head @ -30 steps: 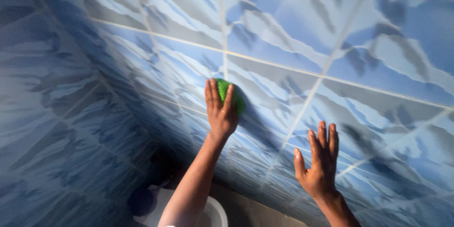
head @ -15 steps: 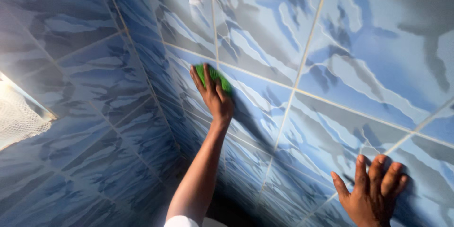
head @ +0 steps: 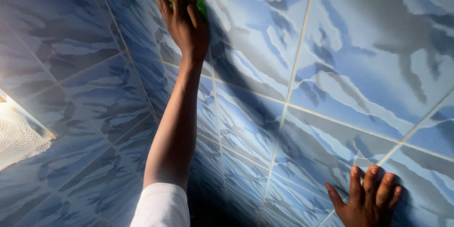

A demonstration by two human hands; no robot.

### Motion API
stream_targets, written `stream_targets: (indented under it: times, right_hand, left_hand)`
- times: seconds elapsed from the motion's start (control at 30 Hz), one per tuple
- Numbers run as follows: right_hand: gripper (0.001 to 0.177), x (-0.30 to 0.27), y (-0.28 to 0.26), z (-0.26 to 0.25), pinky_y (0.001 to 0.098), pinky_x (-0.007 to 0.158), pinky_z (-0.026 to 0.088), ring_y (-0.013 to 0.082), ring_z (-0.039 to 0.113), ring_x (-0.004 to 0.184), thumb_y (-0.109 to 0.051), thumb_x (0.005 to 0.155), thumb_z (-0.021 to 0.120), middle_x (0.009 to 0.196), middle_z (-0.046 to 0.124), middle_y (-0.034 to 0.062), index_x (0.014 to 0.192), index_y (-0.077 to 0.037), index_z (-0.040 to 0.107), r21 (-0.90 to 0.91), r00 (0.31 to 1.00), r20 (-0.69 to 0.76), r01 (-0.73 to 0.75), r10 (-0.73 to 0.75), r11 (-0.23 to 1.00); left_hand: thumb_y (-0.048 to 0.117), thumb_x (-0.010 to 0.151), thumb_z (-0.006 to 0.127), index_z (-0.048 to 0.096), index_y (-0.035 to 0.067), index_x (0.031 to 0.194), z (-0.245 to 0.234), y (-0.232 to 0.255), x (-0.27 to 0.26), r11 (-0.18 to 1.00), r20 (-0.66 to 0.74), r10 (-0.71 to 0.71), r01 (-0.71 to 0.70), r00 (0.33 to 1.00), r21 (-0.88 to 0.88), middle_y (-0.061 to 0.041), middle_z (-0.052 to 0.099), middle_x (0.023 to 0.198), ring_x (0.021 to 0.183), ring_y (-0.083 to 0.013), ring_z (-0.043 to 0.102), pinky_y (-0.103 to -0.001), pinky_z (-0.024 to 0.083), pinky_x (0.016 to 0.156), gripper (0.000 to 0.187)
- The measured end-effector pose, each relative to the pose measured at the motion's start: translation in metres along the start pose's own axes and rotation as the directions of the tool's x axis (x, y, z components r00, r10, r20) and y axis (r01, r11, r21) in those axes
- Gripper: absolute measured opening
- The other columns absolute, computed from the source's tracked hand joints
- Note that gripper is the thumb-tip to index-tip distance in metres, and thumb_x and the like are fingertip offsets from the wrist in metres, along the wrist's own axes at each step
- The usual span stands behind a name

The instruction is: The person scrubs blue patterned wall tiles in a bathroom using a green sponge. They repeatedly dip the sponge into a purple cup of water and wipe the tiles in circular and vertical motions.

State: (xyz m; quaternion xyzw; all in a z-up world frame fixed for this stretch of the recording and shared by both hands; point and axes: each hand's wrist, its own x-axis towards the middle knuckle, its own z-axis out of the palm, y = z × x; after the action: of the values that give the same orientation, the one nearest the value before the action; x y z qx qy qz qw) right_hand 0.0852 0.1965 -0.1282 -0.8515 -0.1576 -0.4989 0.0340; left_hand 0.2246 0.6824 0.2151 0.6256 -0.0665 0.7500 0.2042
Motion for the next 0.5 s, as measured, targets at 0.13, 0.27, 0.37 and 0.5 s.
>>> stream_targets:
  times: [0.13, 0.27, 0.37, 0.5]
  right_hand:
    - [0.096, 0.008, -0.007, -0.007, 0.0673, 0.125, 0.009, 0.0493, 0.014, 0.157, -0.066, 0.090, 0.062, 0.170, 0.025, 0.0228, 0.162, -0.008, 0.039, -0.011, 1.000, -0.001, -0.019, 0.019, 1.000]
    - [0.091, 0.015, -0.010, -0.026, 0.0695, 0.124, 0.013, 0.0506, 0.016, 0.157, -0.062, 0.091, 0.064, 0.169, 0.025, 0.0256, 0.158, -0.005, 0.042, 0.029, 0.999, 0.043, 0.000, -0.001, 1.000]
    - [0.087, 0.025, -0.012, -0.040, 0.0697, 0.121, 0.017, 0.0509, 0.018, 0.155, -0.056, 0.088, 0.066, 0.167, 0.024, 0.0247, 0.154, -0.006, 0.042, 0.100, 0.998, 0.065, 0.011, -0.018, 0.995]
    - [0.084, 0.033, -0.008, -0.066, 0.0706, 0.116, 0.020, 0.0513, 0.020, 0.150, -0.049, 0.082, 0.068, 0.163, 0.024, 0.0233, 0.148, -0.006, 0.041, 0.212, 0.992, 0.120, 0.010, -0.036, 0.977]
  left_hand:
    - [0.008, 0.110, 0.050, 0.043, 0.028, 0.160, 0.004, 0.030, 0.001, 0.998, 0.003, -0.058, 0.058, 0.998, -0.024, -0.008, 0.022, 0.173, 0.164, -0.0333, 0.019, -0.043, 0.022, 0.136, 0.054]
    - [0.006, 0.106, 0.053, 0.041, 0.024, 0.160, 0.012, 0.091, -0.009, 0.997, 0.007, 0.010, -0.010, 1.000, -0.077, -0.010, 0.021, 0.172, 0.164, -0.0329, 0.017, -0.042, 0.019, 0.133, 0.057]
    - [0.012, 0.110, 0.058, 0.042, 0.023, 0.158, 0.019, 0.151, -0.018, 0.997, 0.019, 0.031, -0.029, 0.999, -0.068, -0.011, 0.022, 0.171, 0.163, -0.0319, 0.016, -0.042, 0.018, 0.132, 0.052]
    - [0.018, 0.114, 0.060, 0.040, 0.023, 0.158, 0.026, 0.242, -0.033, 0.991, 0.035, 0.058, -0.054, 0.998, -0.126, -0.011, 0.021, 0.171, 0.159, -0.0315, 0.017, -0.043, 0.016, 0.132, 0.049]
